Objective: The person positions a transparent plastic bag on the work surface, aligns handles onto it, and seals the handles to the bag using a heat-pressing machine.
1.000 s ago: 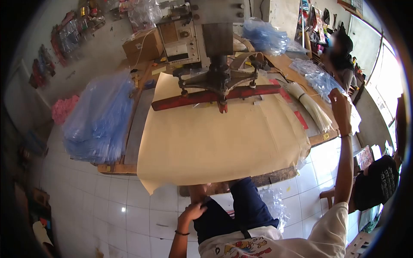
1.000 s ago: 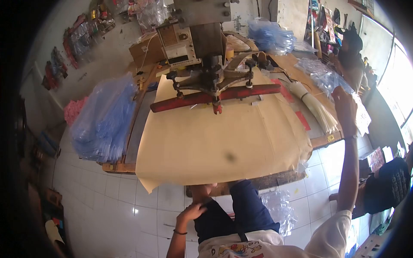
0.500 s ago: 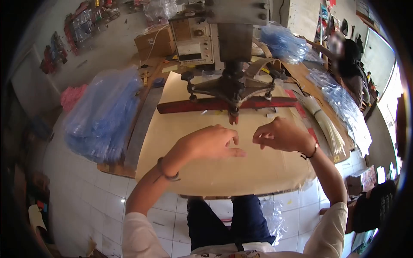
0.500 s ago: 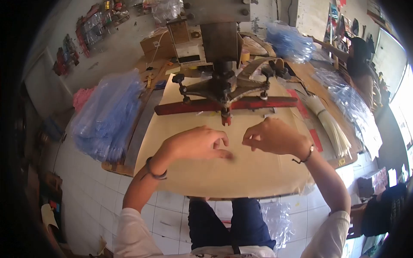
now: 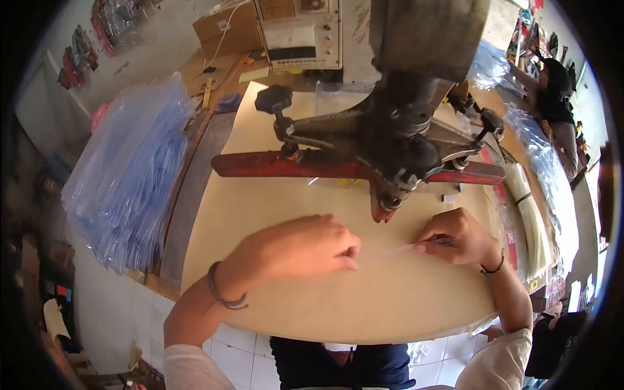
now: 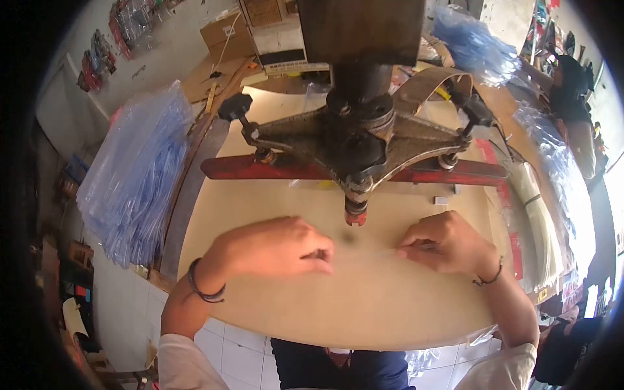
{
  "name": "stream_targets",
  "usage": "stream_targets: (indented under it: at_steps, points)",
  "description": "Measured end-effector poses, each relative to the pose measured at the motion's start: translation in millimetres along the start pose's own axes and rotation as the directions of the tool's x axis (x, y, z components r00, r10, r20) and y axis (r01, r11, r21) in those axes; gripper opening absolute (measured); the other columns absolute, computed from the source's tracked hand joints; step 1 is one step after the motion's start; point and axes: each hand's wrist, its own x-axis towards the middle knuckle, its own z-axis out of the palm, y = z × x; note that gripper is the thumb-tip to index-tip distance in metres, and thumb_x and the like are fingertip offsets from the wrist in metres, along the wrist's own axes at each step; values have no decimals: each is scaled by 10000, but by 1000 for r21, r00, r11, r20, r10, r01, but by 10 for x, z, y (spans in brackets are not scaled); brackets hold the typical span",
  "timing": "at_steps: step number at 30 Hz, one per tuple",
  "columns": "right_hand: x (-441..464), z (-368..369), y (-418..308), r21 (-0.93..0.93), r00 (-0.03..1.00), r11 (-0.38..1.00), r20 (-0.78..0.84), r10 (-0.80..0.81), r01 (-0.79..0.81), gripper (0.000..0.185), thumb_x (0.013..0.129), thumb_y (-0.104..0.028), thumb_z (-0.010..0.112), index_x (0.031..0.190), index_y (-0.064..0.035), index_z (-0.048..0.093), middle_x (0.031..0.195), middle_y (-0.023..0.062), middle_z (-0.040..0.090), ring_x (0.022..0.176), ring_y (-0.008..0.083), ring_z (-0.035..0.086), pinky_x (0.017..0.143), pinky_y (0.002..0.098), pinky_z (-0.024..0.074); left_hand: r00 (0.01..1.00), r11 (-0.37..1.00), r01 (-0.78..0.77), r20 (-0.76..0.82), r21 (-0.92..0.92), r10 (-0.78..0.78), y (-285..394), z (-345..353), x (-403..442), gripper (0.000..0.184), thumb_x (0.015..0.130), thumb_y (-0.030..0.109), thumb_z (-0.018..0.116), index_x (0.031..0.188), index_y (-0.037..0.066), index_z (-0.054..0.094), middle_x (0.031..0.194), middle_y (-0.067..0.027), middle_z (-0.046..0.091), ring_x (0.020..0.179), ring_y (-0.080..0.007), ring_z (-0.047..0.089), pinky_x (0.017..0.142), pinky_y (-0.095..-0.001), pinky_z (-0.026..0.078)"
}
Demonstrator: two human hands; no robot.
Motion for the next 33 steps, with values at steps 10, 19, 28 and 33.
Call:
stream_targets:
  at_steps: [10,19,28,33]
  points:
    - [-34,-89,-59,-263,987,965,-154,-34,-8,170,777,-104,823,941,-138,794,943,12,612,923,213,596,728,340,505,946,883,-7,-284,470,158,-175,-111,-56,128,836,83,702,938,16,742,987,-98,652,865,-295,669,770,-380,564]
    - [-112,98,102,-323,956,946,-270,-117,24,220,777,-76,812,991,-126,791,845,27,543,763,190,576,654,331,492,776,708,-122,-378,696,505,-261,60,135,136,739,4,709,870,42,705,990,-38,662,890,-197,686,746,-319,603]
    - [-136,209,96,-249,926,968,-372,-62,-35,241,765,-9,802,991,-93,797,859,65,613,721,192,647,612,318,526,823,647,-53,-334,760,460,-409,181,145,205,740,50,717,945,44,723,1010,-50,691,891,-196,699,789,-314,603]
    - [-112,190,119,-244,928,970,-362,-90,-1,264,744,43,794,976,-84,798,868,73,629,729,200,669,619,317,545,624,605,8,-477,796,619,-492,340,246,262,737,40,719,998,8,724,1010,-59,682,873,-198,693,764,-319,589]
